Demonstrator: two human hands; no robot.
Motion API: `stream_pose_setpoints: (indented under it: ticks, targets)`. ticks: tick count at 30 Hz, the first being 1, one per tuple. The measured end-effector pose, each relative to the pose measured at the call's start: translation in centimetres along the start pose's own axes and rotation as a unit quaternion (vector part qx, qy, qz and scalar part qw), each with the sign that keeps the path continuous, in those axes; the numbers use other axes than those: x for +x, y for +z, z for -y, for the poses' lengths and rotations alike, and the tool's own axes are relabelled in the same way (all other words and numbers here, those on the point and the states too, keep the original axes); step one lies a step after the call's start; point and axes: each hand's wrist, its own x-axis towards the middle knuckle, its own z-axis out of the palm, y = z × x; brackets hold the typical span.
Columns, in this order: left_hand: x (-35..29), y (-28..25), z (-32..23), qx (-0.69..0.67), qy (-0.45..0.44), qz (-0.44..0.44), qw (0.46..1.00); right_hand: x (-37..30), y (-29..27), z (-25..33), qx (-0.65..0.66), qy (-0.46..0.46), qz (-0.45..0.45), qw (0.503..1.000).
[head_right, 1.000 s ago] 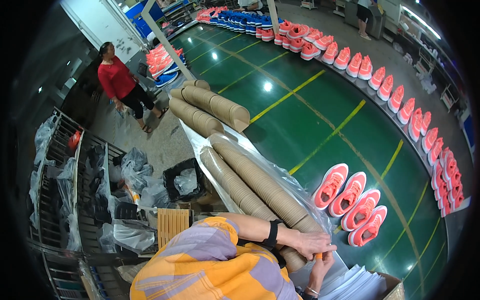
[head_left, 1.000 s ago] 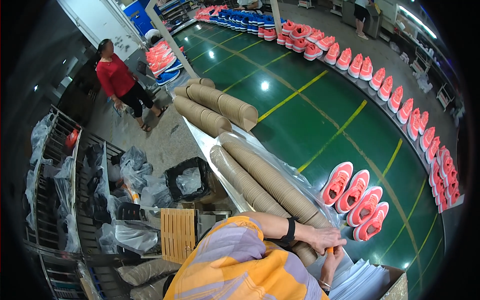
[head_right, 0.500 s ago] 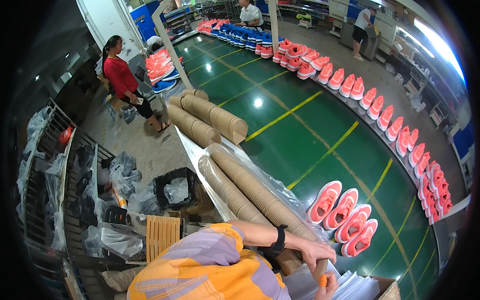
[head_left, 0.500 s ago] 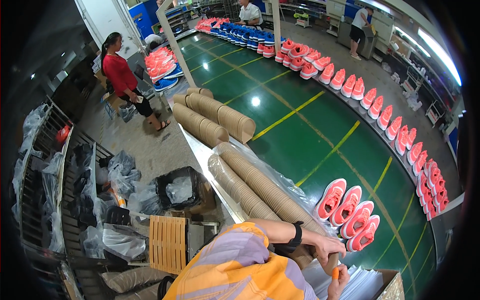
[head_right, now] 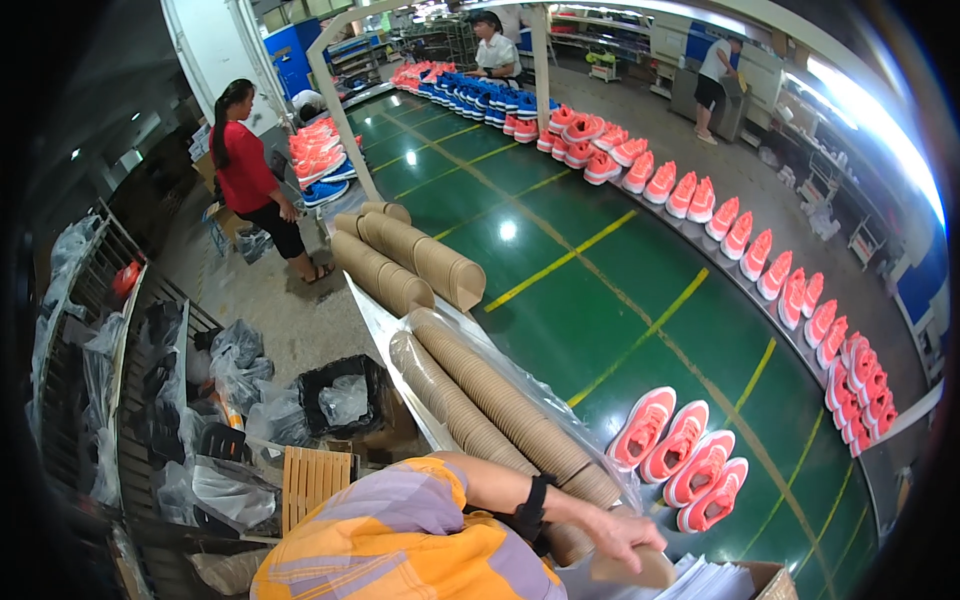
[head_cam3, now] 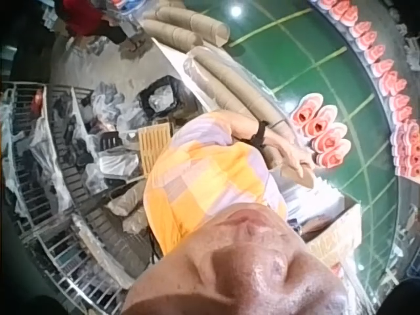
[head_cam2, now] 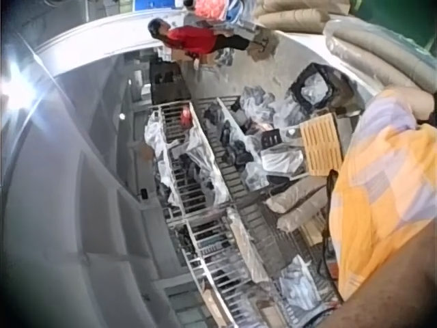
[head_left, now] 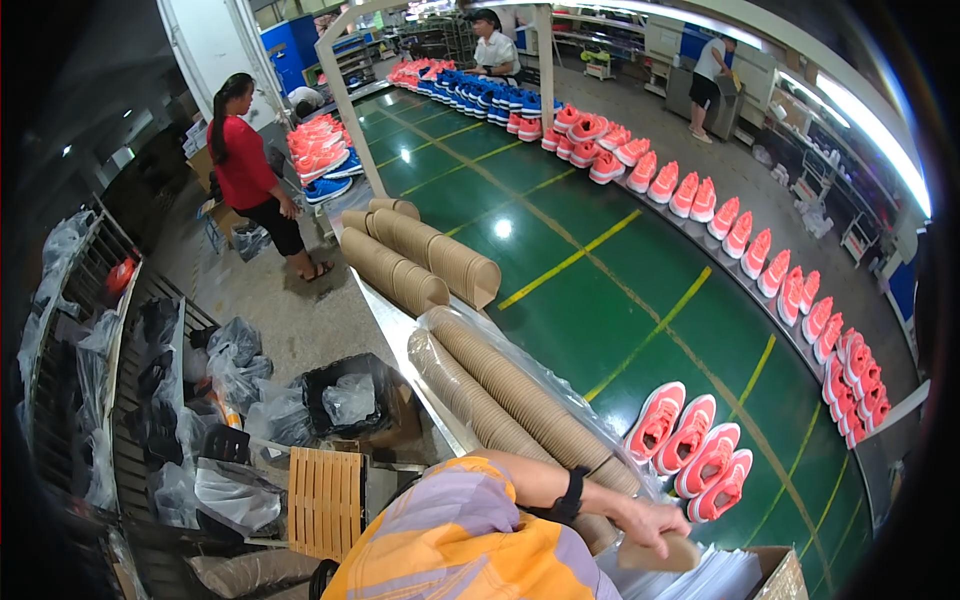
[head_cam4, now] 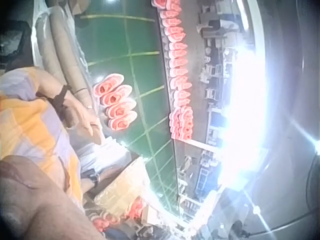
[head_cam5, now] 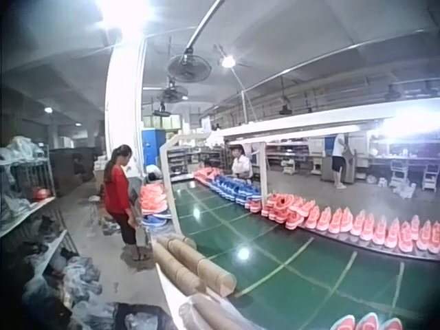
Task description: Inspecting finished sneakers, inserting cardboard forms, and wrapping them in tissue paper on a production line.
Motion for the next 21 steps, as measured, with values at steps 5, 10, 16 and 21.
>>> stream_pose_setpoints:
  ticks: [5,10,16,21]
  targets:
    - [-4.7,1.5,-2.4,-0.17,-0.074,0.084,0.979,-1.2,0.3,-2.4,-0.095,-0.008,-0.051,0.994]
    - [-6.0,1.0,0.7,-0.177,-0.056,0.202,0.962,-16.2,-5.1,1.3,-0.244,0.088,-0.089,0.962]
    - [-5.1,-0.5,-0.8,-0.233,-0.257,0.299,0.889,-14.2,-6.0,12.3,-0.286,0.174,-0.087,0.938]
    - [-3.1,-0.3,-3.2,-0.313,-0.322,0.227,0.864,-12.7,-7.0,13.2,-0.331,0.361,-0.191,0.85]
